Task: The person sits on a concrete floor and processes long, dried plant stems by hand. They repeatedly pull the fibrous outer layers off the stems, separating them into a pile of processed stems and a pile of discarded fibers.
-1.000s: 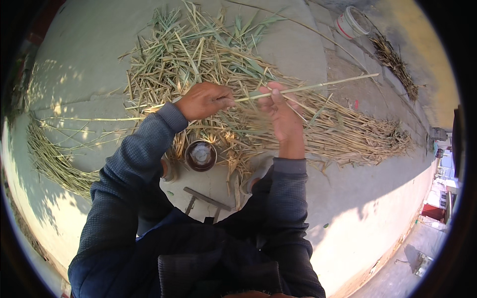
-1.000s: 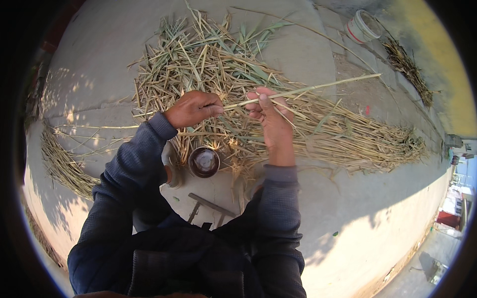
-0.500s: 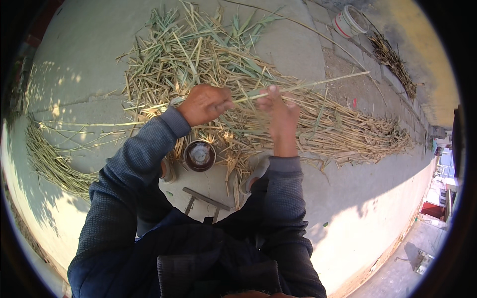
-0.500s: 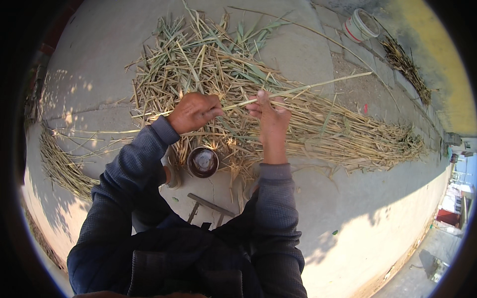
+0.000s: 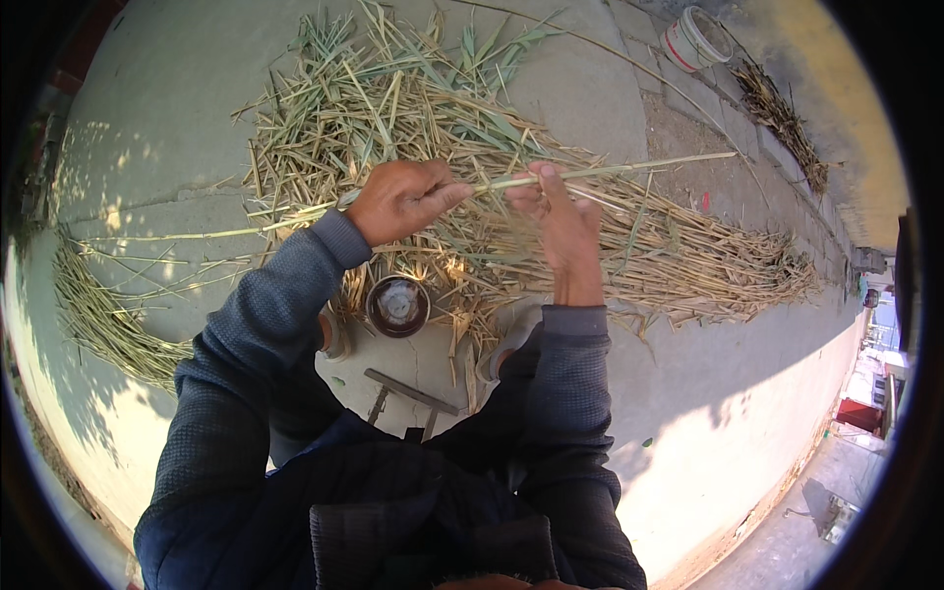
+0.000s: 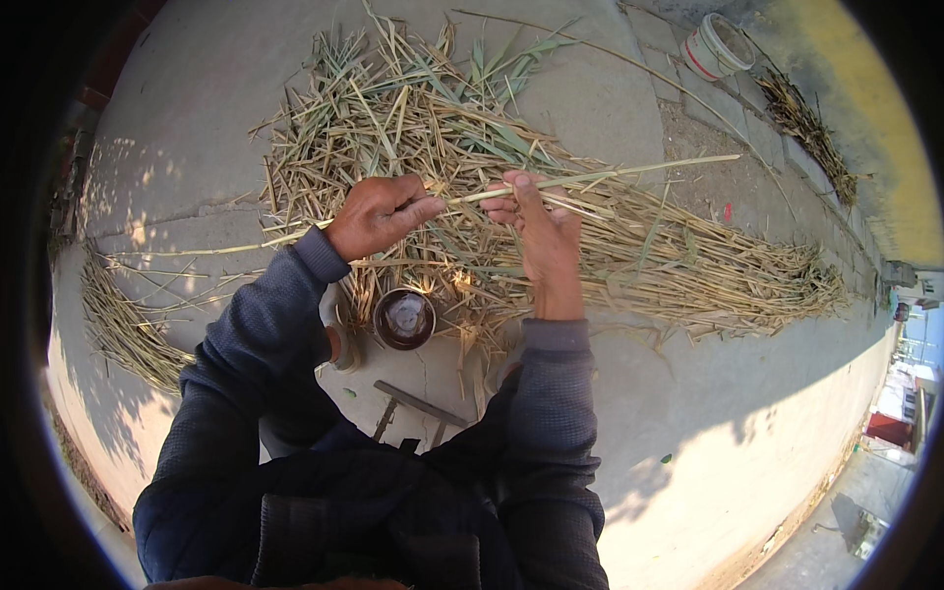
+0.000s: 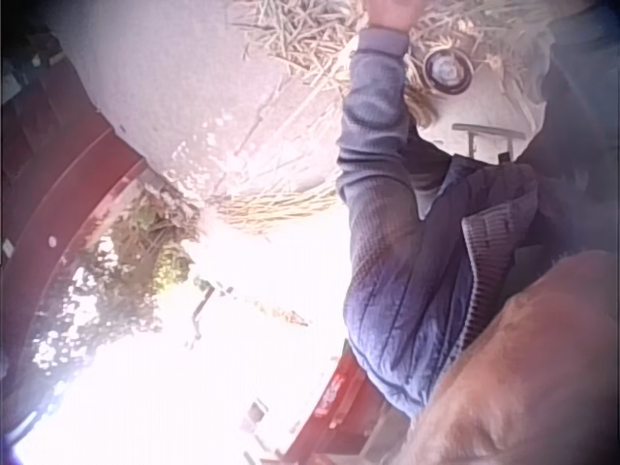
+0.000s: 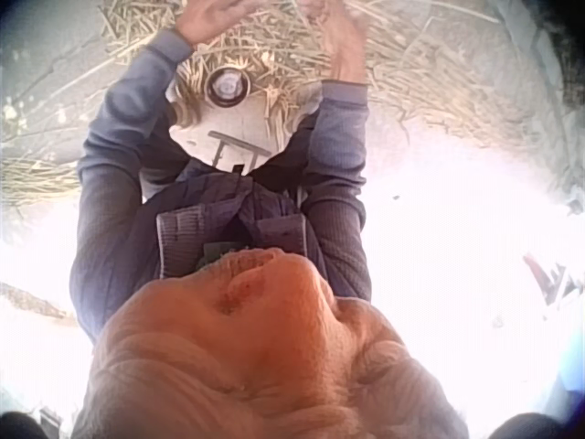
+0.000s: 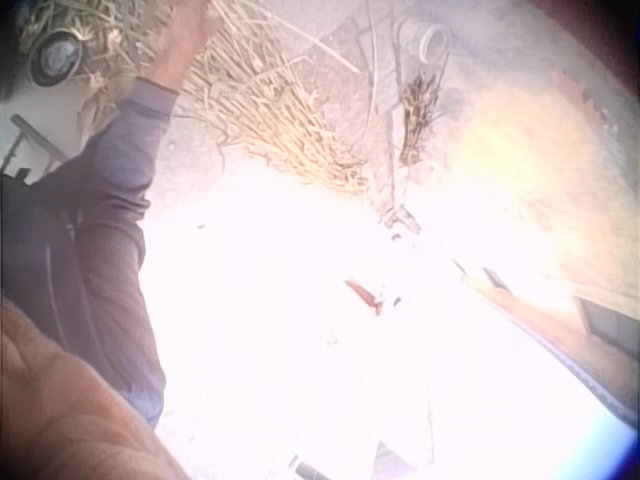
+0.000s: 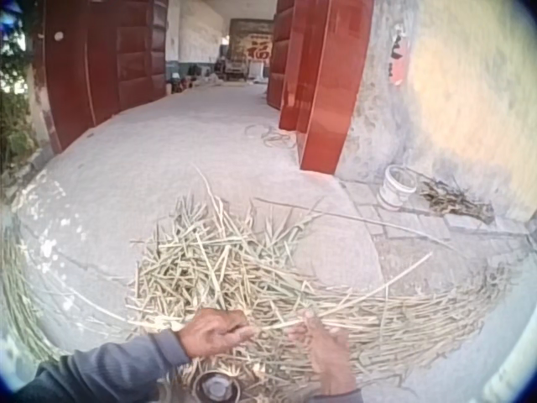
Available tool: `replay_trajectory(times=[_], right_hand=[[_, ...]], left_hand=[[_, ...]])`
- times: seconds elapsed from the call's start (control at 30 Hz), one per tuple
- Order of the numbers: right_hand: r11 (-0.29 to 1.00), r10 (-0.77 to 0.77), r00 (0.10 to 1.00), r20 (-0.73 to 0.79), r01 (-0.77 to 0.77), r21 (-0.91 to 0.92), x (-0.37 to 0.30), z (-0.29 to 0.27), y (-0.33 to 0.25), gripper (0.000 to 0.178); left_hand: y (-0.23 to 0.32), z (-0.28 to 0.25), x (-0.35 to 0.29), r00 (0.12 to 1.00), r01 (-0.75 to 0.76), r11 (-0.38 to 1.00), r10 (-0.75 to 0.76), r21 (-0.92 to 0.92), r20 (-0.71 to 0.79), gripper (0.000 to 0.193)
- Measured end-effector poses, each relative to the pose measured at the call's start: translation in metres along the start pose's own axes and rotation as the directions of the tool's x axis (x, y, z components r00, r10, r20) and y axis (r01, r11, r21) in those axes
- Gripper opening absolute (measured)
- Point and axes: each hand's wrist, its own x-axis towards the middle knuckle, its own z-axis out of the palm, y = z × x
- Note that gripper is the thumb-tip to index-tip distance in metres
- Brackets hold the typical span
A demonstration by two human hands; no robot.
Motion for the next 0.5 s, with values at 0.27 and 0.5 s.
replay_trajectory(times=[0.27,0.5], right_hand=[[0.994,-0.111,0.987,0.119,0.109,0.029,-0.001,-0.023,-0.012,0.030],[0.993,-0.079,0.988,-0.133,0.089,0.072,0.006,-0.082,-0.032,0.033]], left_hand=[[-0.010,-0.010,0.002,0.991,0.037,0.958,0.001,-0.284,0.131,0.043],[-0.016,-0.036,-0.006,0.900,0.326,0.885,-0.181,-0.334,0.397,0.039]])
